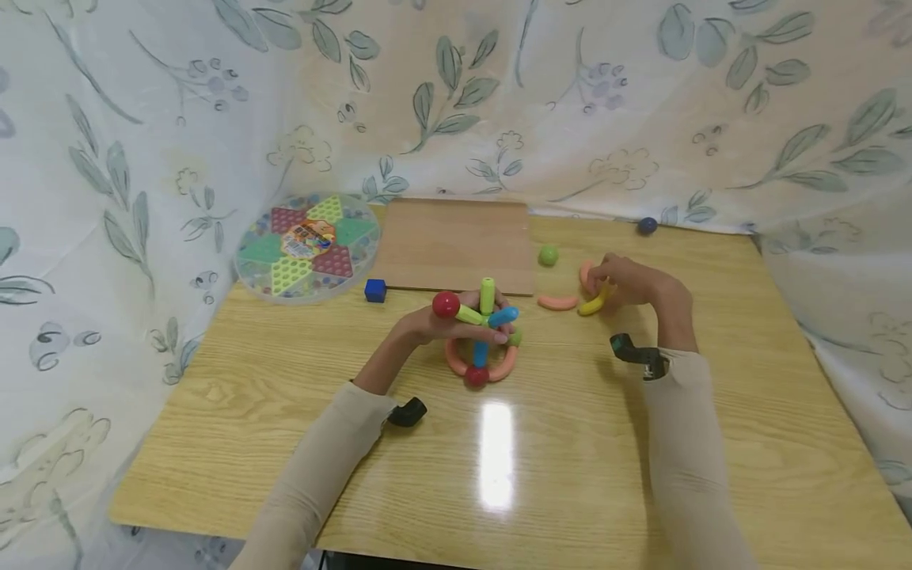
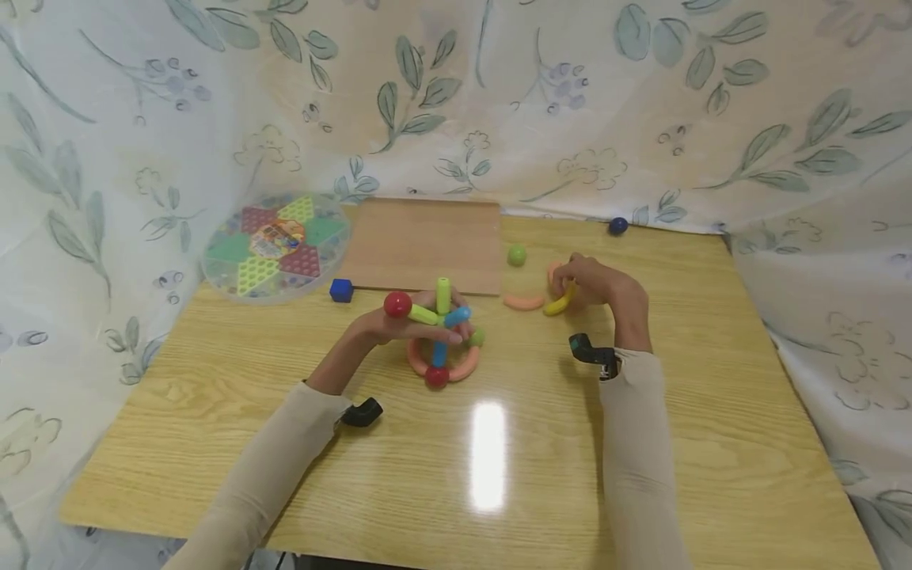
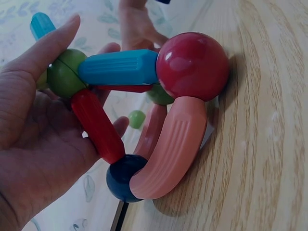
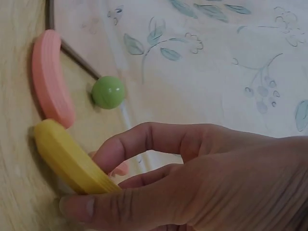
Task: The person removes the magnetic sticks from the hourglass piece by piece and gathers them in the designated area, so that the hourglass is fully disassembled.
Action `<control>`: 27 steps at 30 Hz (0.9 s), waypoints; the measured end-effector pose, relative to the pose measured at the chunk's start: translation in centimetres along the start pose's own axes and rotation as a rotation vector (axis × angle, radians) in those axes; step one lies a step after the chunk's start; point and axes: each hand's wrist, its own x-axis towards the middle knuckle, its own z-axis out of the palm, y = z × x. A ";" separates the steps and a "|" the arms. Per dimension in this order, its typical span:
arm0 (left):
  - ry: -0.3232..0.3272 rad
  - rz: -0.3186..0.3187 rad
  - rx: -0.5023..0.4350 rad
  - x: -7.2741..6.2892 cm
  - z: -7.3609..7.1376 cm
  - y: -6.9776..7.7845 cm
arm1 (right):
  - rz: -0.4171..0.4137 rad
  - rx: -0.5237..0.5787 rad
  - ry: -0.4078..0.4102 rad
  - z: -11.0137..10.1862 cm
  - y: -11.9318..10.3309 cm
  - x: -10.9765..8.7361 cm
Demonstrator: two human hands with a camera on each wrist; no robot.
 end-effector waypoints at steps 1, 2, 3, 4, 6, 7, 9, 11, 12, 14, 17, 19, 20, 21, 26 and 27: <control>0.000 -0.004 0.000 0.1 0.0 0.0 | 0.007 0.005 0.003 0.1 0.1 0.0; -0.002 -0.007 0.000 0.1 0.1 0.1 | 0.014 -0.003 0.010 0.1 0.1 0.0; -0.004 -0.009 0.000 0.2 0.1 0.1 | 0.020 -0.017 0.019 0.2 0.2 0.0; -0.006 -0.008 0.000 0.3 0.2 0.1 | 0.027 -0.030 0.028 0.2 0.2 0.0; -0.007 -0.011 -0.002 0.3 0.2 0.2 | 0.039 -0.058 0.046 0.3 0.2 0.0; -0.007 -0.016 -0.004 0.3 0.2 0.2 | 0.049 -0.067 0.051 0.3 0.2 0.0; -0.006 -0.022 0.000 0.3 0.2 0.3 | 0.060 -0.084 0.055 0.4 0.1 0.1; -0.008 -0.029 0.000 0.3 0.2 0.3 | 0.069 -0.084 0.050 0.5 0.0 0.3; -0.009 -0.029 0.001 0.3 0.2 0.3 | 0.068 -0.085 0.047 0.6 0.0 0.3; -0.012 -0.025 0.000 0.3 0.2 0.3 | 0.064 -0.090 0.043 0.6 -0.2 0.4; -0.007 -0.015 -0.005 0.3 0.2 0.3 | 0.049 -0.109 0.047 0.3 -0.5 0.3; 0.002 -0.007 -0.004 0.4 0.2 0.3 | 0.040 -0.111 0.052 -0.2 -0.9 0.2; 0.004 -0.005 -0.006 0.5 0.3 0.3 | 0.030 -0.110 0.057 -0.5 -1.3 0.0; 0.007 -0.003 -0.004 0.5 0.3 0.4 | 0.020 -0.112 0.067 -0.8 -1.6 -0.2; 0.010 -0.009 -0.001 0.8 0.3 0.5 | -0.135 -0.042 0.177 -2.1 -4.8 -0.8; 0.014 -0.013 -0.003 0.7 0.3 0.5 | -0.181 -0.025 0.212 -2.2 -5.8 -0.8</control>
